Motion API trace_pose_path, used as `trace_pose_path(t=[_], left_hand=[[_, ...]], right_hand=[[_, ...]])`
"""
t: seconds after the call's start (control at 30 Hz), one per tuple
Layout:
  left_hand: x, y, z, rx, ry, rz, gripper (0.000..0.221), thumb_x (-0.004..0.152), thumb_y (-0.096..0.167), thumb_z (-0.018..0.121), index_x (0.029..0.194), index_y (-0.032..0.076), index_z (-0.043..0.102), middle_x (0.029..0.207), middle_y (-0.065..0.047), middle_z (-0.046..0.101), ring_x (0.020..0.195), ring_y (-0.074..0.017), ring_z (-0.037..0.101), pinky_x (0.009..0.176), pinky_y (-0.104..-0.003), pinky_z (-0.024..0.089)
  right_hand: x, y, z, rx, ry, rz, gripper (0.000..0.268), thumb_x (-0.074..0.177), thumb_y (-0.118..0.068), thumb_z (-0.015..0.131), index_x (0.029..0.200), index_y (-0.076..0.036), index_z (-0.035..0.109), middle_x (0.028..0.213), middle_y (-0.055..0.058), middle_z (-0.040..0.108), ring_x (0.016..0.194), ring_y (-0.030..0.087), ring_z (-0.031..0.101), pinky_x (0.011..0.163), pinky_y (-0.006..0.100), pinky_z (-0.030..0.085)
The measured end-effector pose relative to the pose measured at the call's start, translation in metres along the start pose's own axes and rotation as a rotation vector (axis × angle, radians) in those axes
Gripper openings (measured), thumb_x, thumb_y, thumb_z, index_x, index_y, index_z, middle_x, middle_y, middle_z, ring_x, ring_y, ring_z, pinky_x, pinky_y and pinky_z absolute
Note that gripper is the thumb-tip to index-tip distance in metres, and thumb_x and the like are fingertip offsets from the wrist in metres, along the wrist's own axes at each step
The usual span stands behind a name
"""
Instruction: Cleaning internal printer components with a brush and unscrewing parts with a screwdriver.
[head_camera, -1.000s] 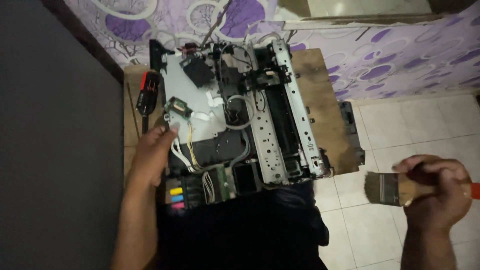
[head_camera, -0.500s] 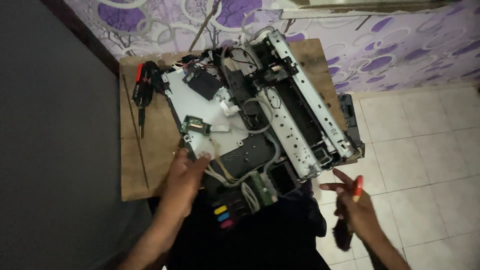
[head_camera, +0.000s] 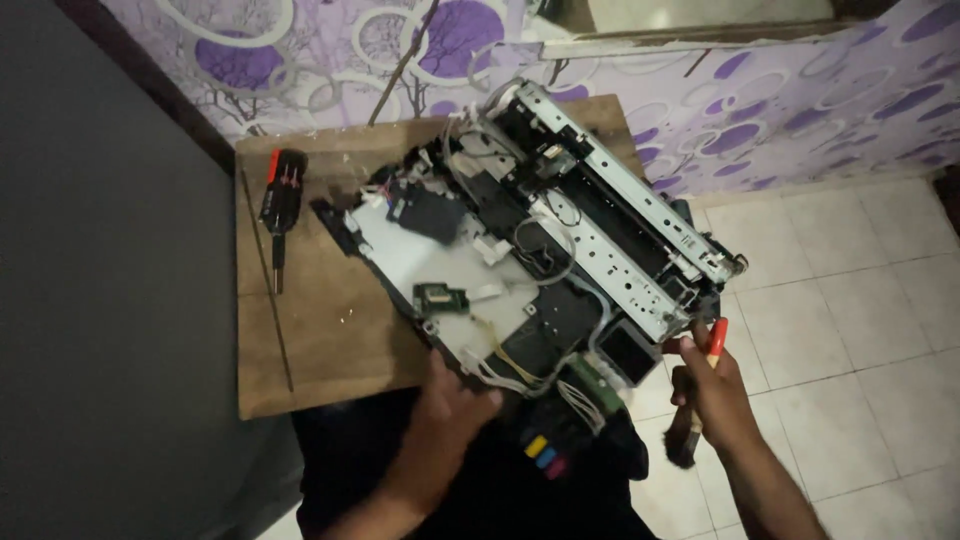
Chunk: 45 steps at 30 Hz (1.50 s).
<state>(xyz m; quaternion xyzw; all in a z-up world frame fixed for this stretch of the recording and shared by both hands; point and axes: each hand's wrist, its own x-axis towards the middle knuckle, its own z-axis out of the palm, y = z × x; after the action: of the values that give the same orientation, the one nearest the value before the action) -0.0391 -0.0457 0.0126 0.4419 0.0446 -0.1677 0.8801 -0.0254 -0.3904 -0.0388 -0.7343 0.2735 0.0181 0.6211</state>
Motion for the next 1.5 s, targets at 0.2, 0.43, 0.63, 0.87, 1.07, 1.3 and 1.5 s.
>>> trace_pose_path(t=[0.2,0.43,0.63,0.87,1.07,1.3,1.5], left_hand=[[-0.003,-0.066,-0.041,0.128,-0.104,-0.185,0.111,0.083,0.018,0.077,0.16,0.003,-0.001,0.157,-0.031,0.03,0.142,-0.0418,0.045,0.11,-0.048,0.045],[0.015,0.098,-0.054,1.642,0.101,-0.657,0.038,0.102,0.044,0.051,0.095,0.02,0.079,0.083,-0.005,0.075,0.076,-0.0205,0.069,0.078,-0.037,0.053],[0.066,0.108,-0.107,1.617,0.417,0.327,0.073,0.08,-0.002,0.062,0.152,0.005,0.053,0.129,-0.026,0.065,0.106,-0.0464,0.064,0.087,-0.05,0.052],[0.096,0.094,-0.132,1.255,0.24,0.233,0.038,0.097,0.008,0.063,0.134,0.004,0.067,0.114,-0.021,0.071,0.109,-0.0351,0.067,0.1,-0.053,0.052],[0.093,0.083,-0.168,1.468,0.166,0.435,0.041,0.091,-0.005,0.058,0.132,-0.006,0.065,0.108,-0.024,0.072,0.085,-0.0391,0.068,0.072,-0.045,0.051],[0.062,0.07,-0.139,1.516,0.447,0.224,0.054,0.068,0.014,0.086,0.118,-0.001,0.073,0.101,-0.018,0.075,0.083,-0.0341,0.071,0.072,-0.042,0.055],[0.035,0.037,-0.172,1.312,0.527,0.144,0.056,0.057,0.005,0.082,0.11,-0.001,0.066,0.096,-0.014,0.071,0.084,-0.0279,0.067,0.081,-0.037,0.052]], right_hand=[[0.035,0.022,-0.018,0.098,-0.002,-0.052,0.041,0.105,-0.027,0.047,0.14,-0.006,0.046,0.089,0.013,0.053,0.051,0.021,0.046,0.046,0.033,0.038],[0.026,-0.02,-0.021,-0.051,0.136,-0.044,0.051,0.109,-0.028,0.041,0.147,0.005,0.049,0.096,0.022,0.064,0.051,0.016,0.04,0.039,0.028,0.028],[0.059,-0.017,-0.044,-0.067,0.164,-0.03,0.04,0.1,-0.012,0.053,0.136,0.002,0.065,0.08,0.009,0.054,0.062,0.016,0.047,0.055,0.031,0.041],[0.102,-0.012,-0.056,0.17,0.192,-0.044,0.03,0.095,-0.015,0.06,0.122,0.0,0.064,0.086,0.013,0.062,0.042,0.009,0.043,0.035,0.029,0.042],[0.142,-0.009,-0.06,0.341,0.119,0.077,0.012,0.094,-0.003,0.053,0.105,-0.007,0.053,0.063,-0.003,0.049,0.042,0.005,0.041,0.036,0.021,0.034],[0.202,-0.031,-0.047,-0.018,0.081,0.061,0.017,0.106,-0.014,0.044,0.1,-0.002,0.054,0.079,0.009,0.055,0.056,0.015,0.049,0.044,0.029,0.038],[0.239,-0.073,-0.005,-0.253,-0.085,-0.041,0.018,0.089,-0.001,0.041,0.088,-0.005,0.059,0.073,0.008,0.057,0.061,0.016,0.051,0.051,0.03,0.039]])
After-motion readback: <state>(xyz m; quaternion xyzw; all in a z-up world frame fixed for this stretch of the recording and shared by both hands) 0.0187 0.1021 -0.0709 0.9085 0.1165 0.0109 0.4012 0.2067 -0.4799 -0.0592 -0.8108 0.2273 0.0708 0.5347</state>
